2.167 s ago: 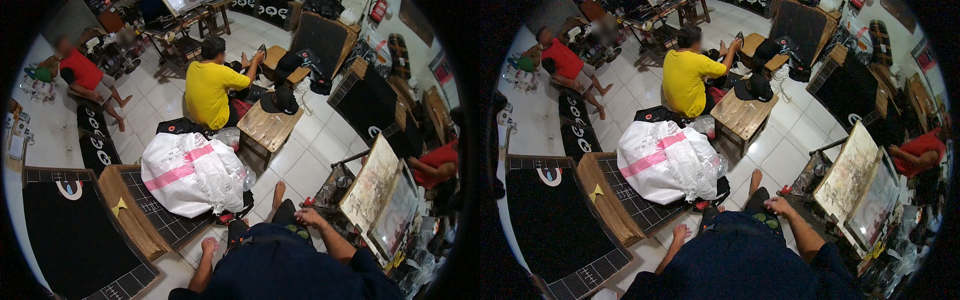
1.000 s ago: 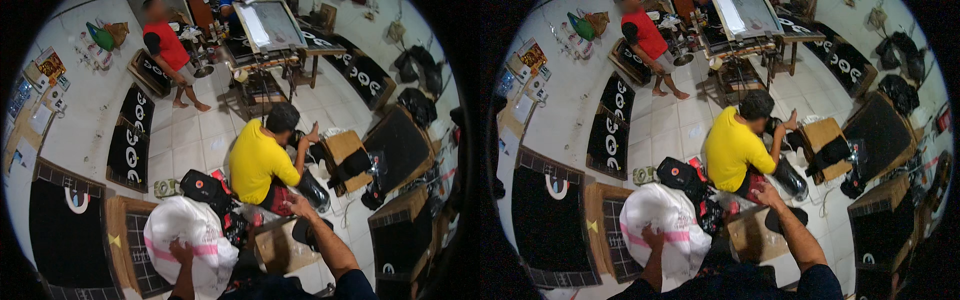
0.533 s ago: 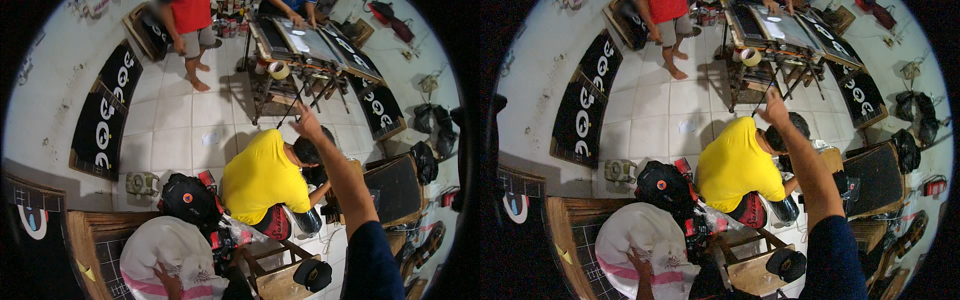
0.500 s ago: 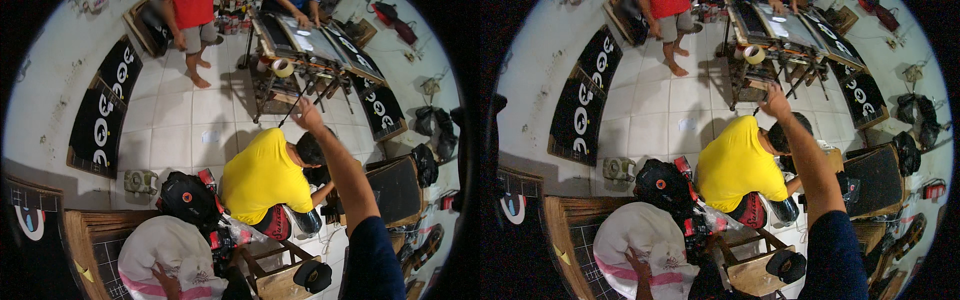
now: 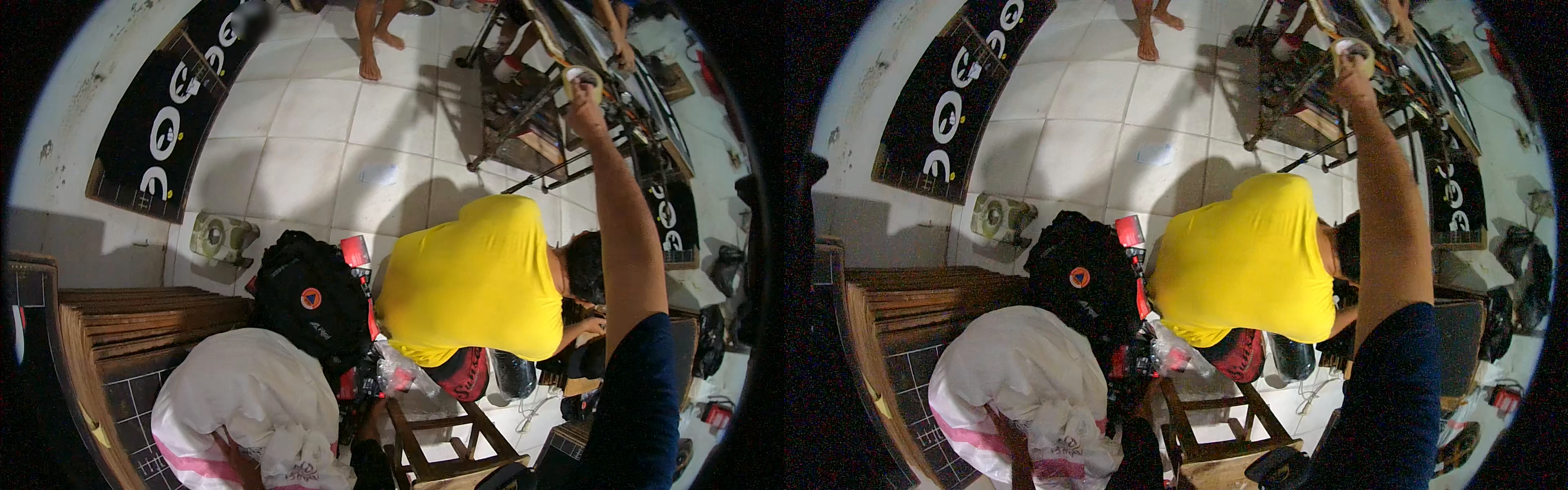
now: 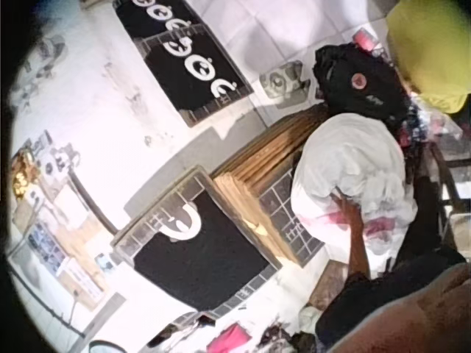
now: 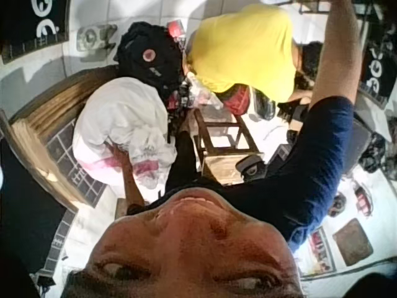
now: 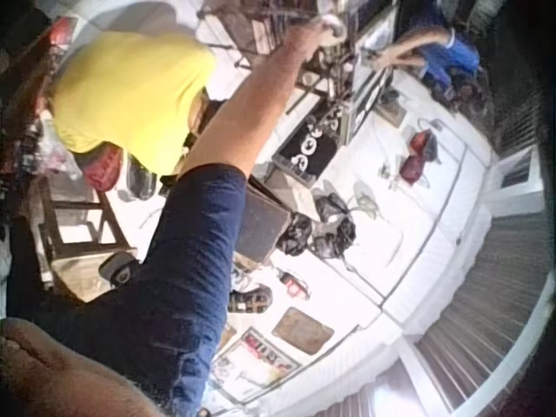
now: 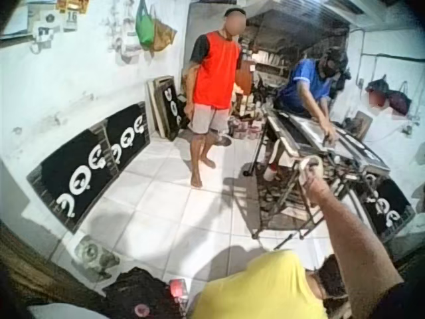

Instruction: The person assembles a screen printing frame by applying tape to a stencil and securing it onto a wooden frame. They handle the frame and tape, adjusting the stencil and pressing it into place.

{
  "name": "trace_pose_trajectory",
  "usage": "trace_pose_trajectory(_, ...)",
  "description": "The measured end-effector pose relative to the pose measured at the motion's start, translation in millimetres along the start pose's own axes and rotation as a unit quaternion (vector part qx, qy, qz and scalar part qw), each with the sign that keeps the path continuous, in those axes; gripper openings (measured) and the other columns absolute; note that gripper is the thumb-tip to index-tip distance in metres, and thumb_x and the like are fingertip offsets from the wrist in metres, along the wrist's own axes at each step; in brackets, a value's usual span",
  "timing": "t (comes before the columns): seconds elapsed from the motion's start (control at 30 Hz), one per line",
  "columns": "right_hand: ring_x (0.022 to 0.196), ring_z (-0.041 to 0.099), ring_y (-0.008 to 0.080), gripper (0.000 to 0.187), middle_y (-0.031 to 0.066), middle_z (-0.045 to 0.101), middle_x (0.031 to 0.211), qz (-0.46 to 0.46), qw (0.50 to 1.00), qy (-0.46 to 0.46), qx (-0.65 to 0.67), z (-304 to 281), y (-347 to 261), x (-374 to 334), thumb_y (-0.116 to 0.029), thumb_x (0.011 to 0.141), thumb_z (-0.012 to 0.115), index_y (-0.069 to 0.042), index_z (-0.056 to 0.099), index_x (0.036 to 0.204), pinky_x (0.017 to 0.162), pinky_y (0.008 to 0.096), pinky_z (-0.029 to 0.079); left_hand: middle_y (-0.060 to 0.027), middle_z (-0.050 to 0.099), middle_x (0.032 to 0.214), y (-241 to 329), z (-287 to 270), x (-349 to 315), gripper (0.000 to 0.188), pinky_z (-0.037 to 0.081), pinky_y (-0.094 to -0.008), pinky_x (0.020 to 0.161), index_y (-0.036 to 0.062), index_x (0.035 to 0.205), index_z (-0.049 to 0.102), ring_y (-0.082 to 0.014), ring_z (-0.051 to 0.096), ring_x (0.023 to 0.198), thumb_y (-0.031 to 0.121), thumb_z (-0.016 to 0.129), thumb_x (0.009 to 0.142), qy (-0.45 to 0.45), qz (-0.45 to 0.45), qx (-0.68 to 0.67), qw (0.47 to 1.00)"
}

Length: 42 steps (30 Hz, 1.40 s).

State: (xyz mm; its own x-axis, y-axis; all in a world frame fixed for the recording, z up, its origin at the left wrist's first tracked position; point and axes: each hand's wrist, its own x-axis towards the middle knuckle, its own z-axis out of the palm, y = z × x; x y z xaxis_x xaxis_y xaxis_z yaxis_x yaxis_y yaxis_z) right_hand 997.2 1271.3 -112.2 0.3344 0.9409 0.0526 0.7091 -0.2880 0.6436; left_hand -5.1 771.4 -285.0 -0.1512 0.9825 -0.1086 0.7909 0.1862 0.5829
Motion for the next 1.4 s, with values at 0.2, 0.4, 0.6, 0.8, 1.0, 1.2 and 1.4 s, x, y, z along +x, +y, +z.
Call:
trace_pose_trajectory(0.2,0.104,0.063,0.0448,0.039,0.021,0.052,0.138,0.2,0.933,0.157,0.255,-14.8,30.2,-3.4,-0.012,0.097,0.06,-0.013,0.056,0.136,0.093,0.0552,0.055,-0.0231,0.034,0.162,-47.8,-33.1,-27.9,0.069,0.035,-0.0457,0.119,-0.001,0.159,0.03,-0.0389,0.04,0.145,0.005,0.058,0.096,-0.033,-0.033,0.12,0.992)
trace_pose_trajectory(0.4,0.092,0.071,0.025,0.024,0.0135,0.07,0.111,0.15,0.758,0.332,0.54,-42.7,7.7,-95.5,-0.007,0.101,0.064,-0.002,0.06,0.124,0.083,0.0382,0.056,-0.018,0.049,0.138,30.1,-62.4,-12.1,0.054,0.039,-0.0454,0.113,-0.0013,0.142,0.044,-0.035,0.049,0.129,0.003,0.063,0.092,0.099,-0.095,0.166,0.976)
trace_pose_trajectory(0.6,0.105,0.065,0.0152,0.022,0.0078,0.066,0.114,0.013,0.528,0.081,0.845,-172.7,-78.3,-346.4,-0.009,0.106,0.058,0.001,0.061,0.125,0.094,0.031,0.052,-0.0168,0.053,0.134,275.0,-21.7,71.2,0.055,0.036,-0.044,0.116,0.0,0.134,0.051,-0.0328,0.053,0.125,-0.003,0.07,0.083,0.101,0.011,-0.024,0.995)
trace_pose_trajectory(0.8,0.108,0.063,0.014,0.019,0.0053,0.066,0.113,-0.003,0.412,-0.051,0.91,-305.5,-78.5,-545.2,-0.006,0.105,0.06,0.0,0.06,0.123,0.097,0.0313,0.05,-0.0235,0.032,0.159,512.1,-7.2,65.2,0.121,0.039,-0.0507,0.115,0.0058,0.161,0.021,-0.0347,0.04,0.144,0.039,0.095,0.071,-0.259,0.159,-0.586,0.751)
trace_pose_trajectory(1.0,0.11,0.065,0.0284,0.021,0.0153,0.066,0.116,-0.048,0.566,0.003,0.823,-366.4,-1.9,-709.6,-0.001,0.101,0.056,0.002,0.06,0.122,0.099,0.0367,0.049,-0.0199,0.065,0.131,567.5,-100.2,-19.9,0.061,0.047,-0.0398,0.106,-0.0035,0.128,0.065,-0.0296,0.063,0.121,0.025,0.089,0.08,-0.345,0.397,-0.419,0.74)
trace_pose_trajectory(1.2,0.108,0.066,0.0351,0.022,0.0179,0.065,0.116,0.093,0.634,0.075,0.764,-403.0,12.1,-973.9,-0.008,0.099,0.063,0.0,0.061,0.119,0.097,0.0427,0.052,-0.0189,0.071,0.123,512.6,-141.0,-210.3,0.03,0.051,-0.0346,0.1,-0.0043,0.108,0.078,-0.0238,0.068,0.112,0.002,0.085,0.08,-0.507,0.402,-0.343,0.681)
trace_pose_trajectory(1.4,0.105,0.064,0.0397,0.024,0.0197,0.063,0.112,0.356,0.551,0.126,0.744,-462.3,-34.7,-1229.6,-0.007,0.097,0.063,0.0,0.058,0.119,0.091,0.0444,0.052,-0.0228,0.07,0.122,439.3,-156.5,-413.3,0.008,0.051,-0.0377,0.101,-0.0054,0.097,0.074,-0.024,0.067,0.11,-0.002,0.075,0.09,-0.711,0.296,-0.31,0.558)
